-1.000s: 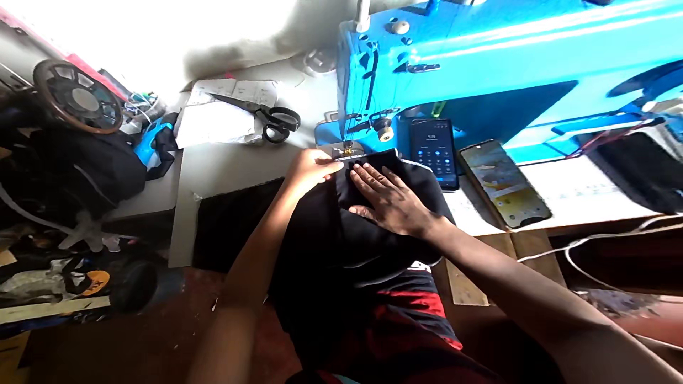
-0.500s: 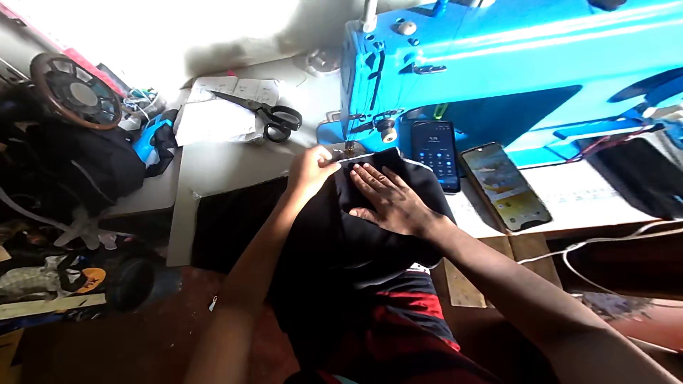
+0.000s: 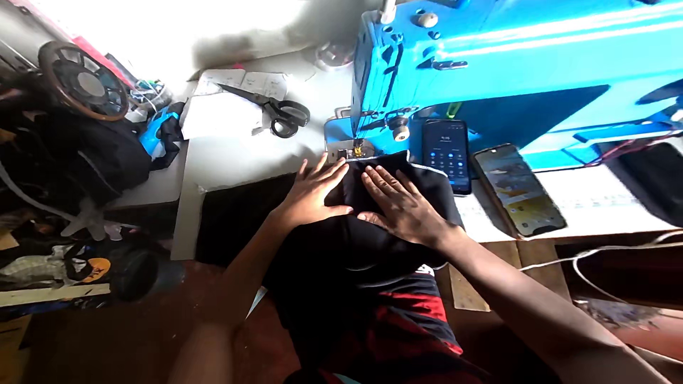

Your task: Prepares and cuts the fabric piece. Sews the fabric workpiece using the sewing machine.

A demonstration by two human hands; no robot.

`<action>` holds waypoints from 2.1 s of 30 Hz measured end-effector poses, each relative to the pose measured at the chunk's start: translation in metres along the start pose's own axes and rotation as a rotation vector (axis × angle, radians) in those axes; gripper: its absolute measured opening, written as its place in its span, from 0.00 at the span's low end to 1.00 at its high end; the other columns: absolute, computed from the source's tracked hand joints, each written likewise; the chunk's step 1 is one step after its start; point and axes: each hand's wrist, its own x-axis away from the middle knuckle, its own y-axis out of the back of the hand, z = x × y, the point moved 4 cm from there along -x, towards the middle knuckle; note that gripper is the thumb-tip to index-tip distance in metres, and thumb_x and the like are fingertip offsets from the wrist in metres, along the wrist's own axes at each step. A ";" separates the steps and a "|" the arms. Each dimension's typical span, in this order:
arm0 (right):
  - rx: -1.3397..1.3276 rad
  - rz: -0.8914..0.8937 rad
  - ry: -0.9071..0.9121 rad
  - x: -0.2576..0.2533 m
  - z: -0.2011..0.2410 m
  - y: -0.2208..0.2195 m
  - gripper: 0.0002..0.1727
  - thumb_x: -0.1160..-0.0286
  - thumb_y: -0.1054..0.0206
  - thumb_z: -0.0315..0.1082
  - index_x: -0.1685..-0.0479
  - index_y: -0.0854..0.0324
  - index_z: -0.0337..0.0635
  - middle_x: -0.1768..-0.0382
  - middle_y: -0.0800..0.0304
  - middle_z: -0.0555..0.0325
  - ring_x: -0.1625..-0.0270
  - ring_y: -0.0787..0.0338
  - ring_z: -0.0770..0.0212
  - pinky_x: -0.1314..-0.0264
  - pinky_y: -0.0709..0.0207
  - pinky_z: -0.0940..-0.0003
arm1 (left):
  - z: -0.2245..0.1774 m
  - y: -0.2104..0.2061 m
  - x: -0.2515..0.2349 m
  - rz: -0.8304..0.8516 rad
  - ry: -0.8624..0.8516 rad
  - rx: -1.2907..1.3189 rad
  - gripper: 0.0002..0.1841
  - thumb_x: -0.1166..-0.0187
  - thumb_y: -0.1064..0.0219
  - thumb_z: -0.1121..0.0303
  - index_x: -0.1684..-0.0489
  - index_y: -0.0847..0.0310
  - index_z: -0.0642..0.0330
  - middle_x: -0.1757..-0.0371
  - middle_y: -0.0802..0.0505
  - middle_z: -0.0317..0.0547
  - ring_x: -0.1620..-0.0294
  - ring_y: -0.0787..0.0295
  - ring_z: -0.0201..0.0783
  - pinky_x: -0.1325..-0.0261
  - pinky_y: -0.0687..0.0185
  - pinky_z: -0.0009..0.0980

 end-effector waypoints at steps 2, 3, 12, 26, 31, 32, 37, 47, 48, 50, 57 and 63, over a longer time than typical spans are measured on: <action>-0.005 0.007 -0.006 0.002 -0.001 0.000 0.52 0.17 0.60 0.73 0.08 0.42 0.36 0.08 0.41 0.44 0.05 0.44 0.46 0.07 0.57 0.37 | 0.005 -0.005 -0.001 0.014 -0.014 -0.022 0.49 0.27 0.34 0.34 0.08 0.40 0.55 0.08 0.33 0.41 0.03 0.56 0.52 0.10 0.73 0.71; -0.008 0.011 -0.007 0.003 -0.002 0.000 0.52 0.17 0.60 0.73 0.08 0.43 0.36 0.08 0.42 0.45 0.05 0.45 0.46 0.07 0.57 0.37 | 0.007 -0.007 -0.002 0.017 -0.023 -0.031 0.49 0.27 0.36 0.32 0.07 0.41 0.54 0.07 0.34 0.41 0.03 0.57 0.51 0.10 0.73 0.71; 0.007 0.041 -0.025 0.003 -0.003 -0.002 0.52 0.17 0.62 0.73 0.07 0.44 0.38 0.07 0.44 0.46 0.05 0.47 0.48 0.06 0.58 0.38 | 0.010 -0.010 -0.002 0.004 -0.026 -0.040 0.46 0.22 0.41 0.33 0.07 0.40 0.54 0.08 0.33 0.41 0.04 0.52 0.48 0.08 0.70 0.66; -0.013 0.013 0.033 -0.002 -0.012 0.001 0.53 0.18 0.60 0.75 0.09 0.41 0.38 0.09 0.41 0.46 0.05 0.45 0.48 0.07 0.57 0.38 | 0.010 -0.014 -0.003 0.024 -0.020 -0.119 0.48 0.20 0.47 0.31 0.06 0.46 0.56 0.06 0.37 0.41 0.02 0.58 0.50 0.09 0.74 0.69; -0.046 -0.031 0.139 0.002 0.006 0.007 0.48 0.16 0.58 0.72 0.11 0.34 0.41 0.10 0.37 0.51 0.07 0.40 0.49 0.07 0.51 0.41 | 0.010 -0.014 -0.003 -0.016 -0.020 -0.103 0.44 0.19 0.44 0.35 0.09 0.38 0.57 0.07 0.33 0.42 0.04 0.51 0.51 0.09 0.68 0.69; -0.054 -0.023 0.165 0.003 0.010 0.007 0.47 0.16 0.58 0.71 0.12 0.33 0.42 0.10 0.35 0.52 0.07 0.39 0.50 0.07 0.51 0.42 | 0.009 -0.013 -0.003 -0.001 -0.001 -0.080 0.40 0.16 0.46 0.38 0.09 0.37 0.56 0.07 0.34 0.41 0.04 0.52 0.50 0.09 0.69 0.68; -0.042 0.001 0.220 0.014 0.023 0.004 0.45 0.14 0.58 0.69 0.14 0.30 0.42 0.12 0.32 0.53 0.08 0.38 0.51 0.07 0.50 0.42 | 0.010 -0.008 -0.012 -0.078 0.055 0.040 0.26 0.09 0.47 0.52 0.17 0.24 0.53 0.14 0.23 0.37 0.08 0.39 0.48 0.12 0.66 0.72; -0.076 0.010 0.268 0.043 0.041 -0.002 0.38 0.14 0.47 0.61 0.15 0.29 0.44 0.15 0.26 0.55 0.11 0.30 0.51 0.12 0.41 0.42 | 0.006 -0.011 -0.014 -0.175 0.091 -0.024 0.22 0.09 0.46 0.58 0.22 0.19 0.50 0.19 0.17 0.34 0.10 0.33 0.48 0.14 0.69 0.77; -0.067 0.009 0.272 0.043 0.041 -0.002 0.38 0.14 0.48 0.62 0.14 0.29 0.46 0.15 0.27 0.56 0.11 0.31 0.52 0.12 0.41 0.41 | 0.005 -0.011 -0.014 -0.181 0.093 -0.029 0.22 0.09 0.46 0.59 0.22 0.18 0.50 0.19 0.17 0.35 0.11 0.33 0.49 0.15 0.69 0.78; -0.059 0.007 0.278 0.043 0.040 -0.003 0.38 0.15 0.47 0.62 0.14 0.29 0.47 0.14 0.27 0.57 0.11 0.31 0.52 0.12 0.42 0.41 | 0.003 -0.010 -0.013 -0.187 0.103 -0.038 0.21 0.09 0.46 0.60 0.23 0.18 0.51 0.19 0.17 0.35 0.11 0.33 0.50 0.15 0.71 0.78; -0.052 0.018 0.285 0.043 0.039 -0.003 0.39 0.16 0.45 0.62 0.14 0.30 0.47 0.14 0.27 0.57 0.11 0.31 0.52 0.12 0.41 0.41 | 0.002 -0.011 -0.011 -0.387 -0.054 -0.139 0.15 0.16 0.37 0.64 0.38 0.06 0.45 0.30 0.08 0.37 0.17 0.23 0.53 0.16 0.62 0.79; -0.056 0.033 0.292 0.043 0.038 -0.004 0.39 0.18 0.43 0.62 0.13 0.31 0.47 0.13 0.29 0.57 0.11 0.32 0.51 0.12 0.42 0.40 | -0.005 -0.008 -0.010 -0.370 -0.087 -0.217 0.14 0.16 0.37 0.65 0.46 0.04 0.52 0.34 0.06 0.38 0.18 0.22 0.53 0.15 0.62 0.77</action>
